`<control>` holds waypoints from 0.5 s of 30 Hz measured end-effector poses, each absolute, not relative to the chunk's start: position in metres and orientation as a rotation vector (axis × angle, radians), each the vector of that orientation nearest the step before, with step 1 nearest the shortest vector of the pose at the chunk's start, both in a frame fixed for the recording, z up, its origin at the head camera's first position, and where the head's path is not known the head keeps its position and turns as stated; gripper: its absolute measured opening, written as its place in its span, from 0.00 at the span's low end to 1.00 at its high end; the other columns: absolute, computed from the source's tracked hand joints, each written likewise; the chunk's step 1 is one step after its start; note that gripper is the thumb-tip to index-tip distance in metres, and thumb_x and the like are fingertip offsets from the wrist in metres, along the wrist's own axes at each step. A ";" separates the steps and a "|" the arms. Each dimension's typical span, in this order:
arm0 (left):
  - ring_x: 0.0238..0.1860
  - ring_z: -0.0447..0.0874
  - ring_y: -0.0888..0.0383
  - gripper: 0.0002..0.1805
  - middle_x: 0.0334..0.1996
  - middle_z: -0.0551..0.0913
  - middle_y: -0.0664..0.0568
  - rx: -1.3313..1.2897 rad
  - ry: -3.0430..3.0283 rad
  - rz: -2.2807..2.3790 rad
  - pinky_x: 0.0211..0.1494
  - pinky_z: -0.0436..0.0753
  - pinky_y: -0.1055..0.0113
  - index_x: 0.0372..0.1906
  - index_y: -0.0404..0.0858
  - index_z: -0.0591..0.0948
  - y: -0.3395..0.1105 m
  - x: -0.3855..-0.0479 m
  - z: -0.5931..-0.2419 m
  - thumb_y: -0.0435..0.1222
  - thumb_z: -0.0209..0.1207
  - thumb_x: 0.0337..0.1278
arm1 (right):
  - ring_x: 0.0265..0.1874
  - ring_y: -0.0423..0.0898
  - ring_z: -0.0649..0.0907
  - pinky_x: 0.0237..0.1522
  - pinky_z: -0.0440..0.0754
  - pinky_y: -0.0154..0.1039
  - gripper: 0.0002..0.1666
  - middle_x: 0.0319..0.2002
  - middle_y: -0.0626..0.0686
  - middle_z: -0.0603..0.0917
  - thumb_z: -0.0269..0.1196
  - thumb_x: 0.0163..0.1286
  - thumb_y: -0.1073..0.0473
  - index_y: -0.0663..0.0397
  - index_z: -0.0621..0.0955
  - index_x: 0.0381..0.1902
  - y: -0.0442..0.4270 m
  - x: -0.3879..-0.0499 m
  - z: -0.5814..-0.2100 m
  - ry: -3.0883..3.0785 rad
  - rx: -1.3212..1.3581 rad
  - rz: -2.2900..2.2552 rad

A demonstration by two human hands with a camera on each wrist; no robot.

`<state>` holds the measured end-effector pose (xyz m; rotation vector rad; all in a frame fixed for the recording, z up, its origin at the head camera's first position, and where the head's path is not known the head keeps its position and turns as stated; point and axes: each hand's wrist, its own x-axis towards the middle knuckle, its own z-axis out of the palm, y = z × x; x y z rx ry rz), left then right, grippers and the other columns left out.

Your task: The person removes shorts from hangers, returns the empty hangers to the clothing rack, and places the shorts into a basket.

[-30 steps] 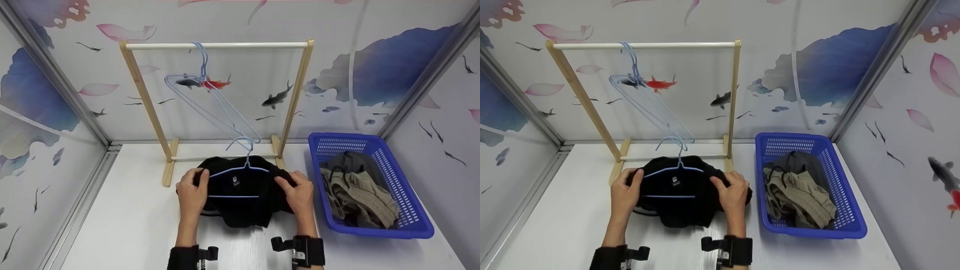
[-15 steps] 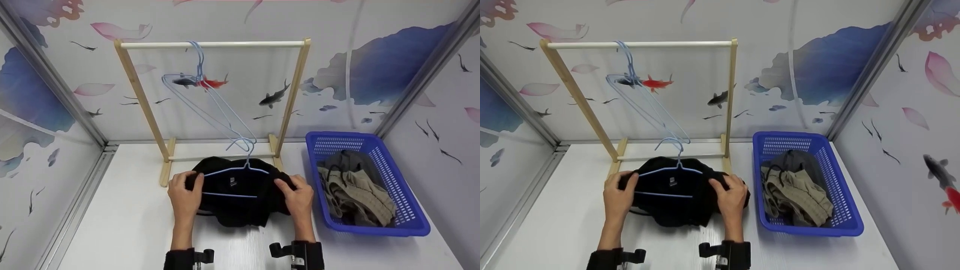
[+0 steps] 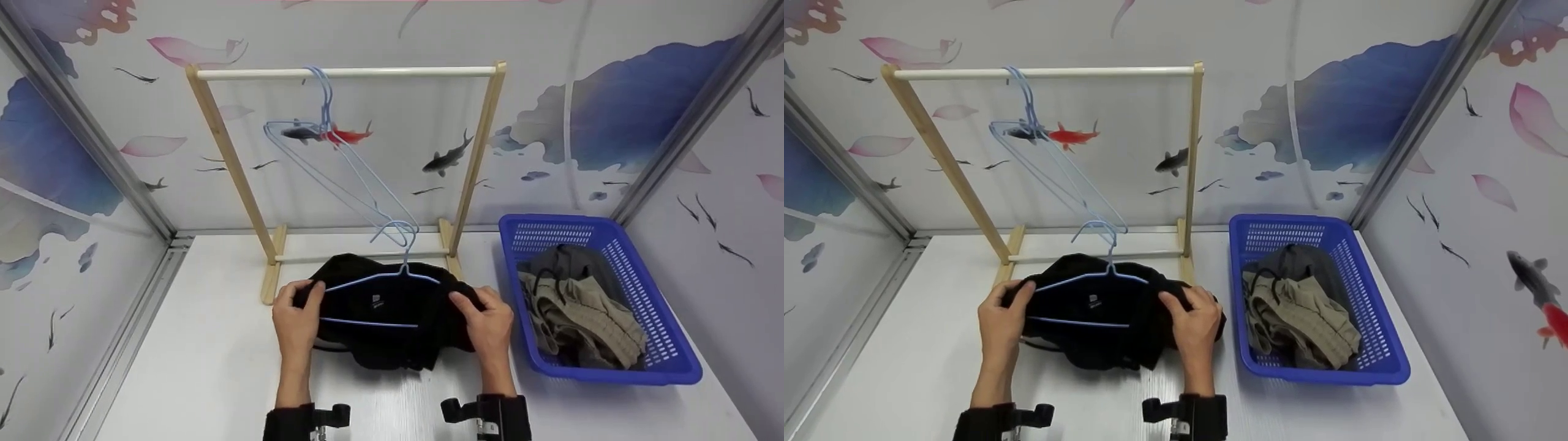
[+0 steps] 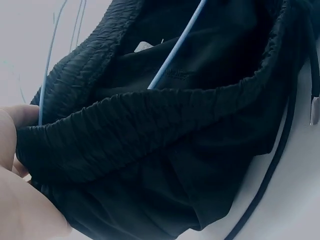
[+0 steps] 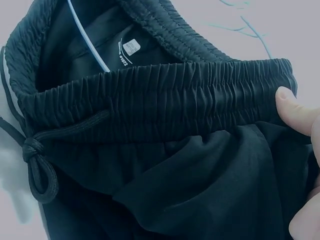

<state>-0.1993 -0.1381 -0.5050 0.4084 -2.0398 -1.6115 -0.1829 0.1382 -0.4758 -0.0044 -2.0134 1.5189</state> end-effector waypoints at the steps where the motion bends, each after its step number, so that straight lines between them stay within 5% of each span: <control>1: 0.52 0.82 0.48 0.11 0.45 0.86 0.42 0.420 -2.034 -1.634 0.60 0.75 0.60 0.43 0.32 0.88 -0.138 -0.200 -0.505 0.37 0.69 0.62 | 0.27 0.37 0.78 0.36 0.74 0.26 0.07 0.24 0.64 0.83 0.75 0.55 0.76 0.72 0.85 0.23 0.139 -0.183 -0.476 -2.009 -0.002 1.520; 15: 0.48 0.81 0.54 0.12 0.46 0.87 0.43 0.488 -2.003 -1.752 0.52 0.75 0.70 0.44 0.32 0.88 -0.141 -0.200 -0.501 0.37 0.70 0.62 | 0.27 0.36 0.79 0.36 0.75 0.25 0.06 0.25 0.65 0.83 0.75 0.55 0.77 0.73 0.86 0.25 0.143 -0.185 -0.481 -1.987 -0.013 1.538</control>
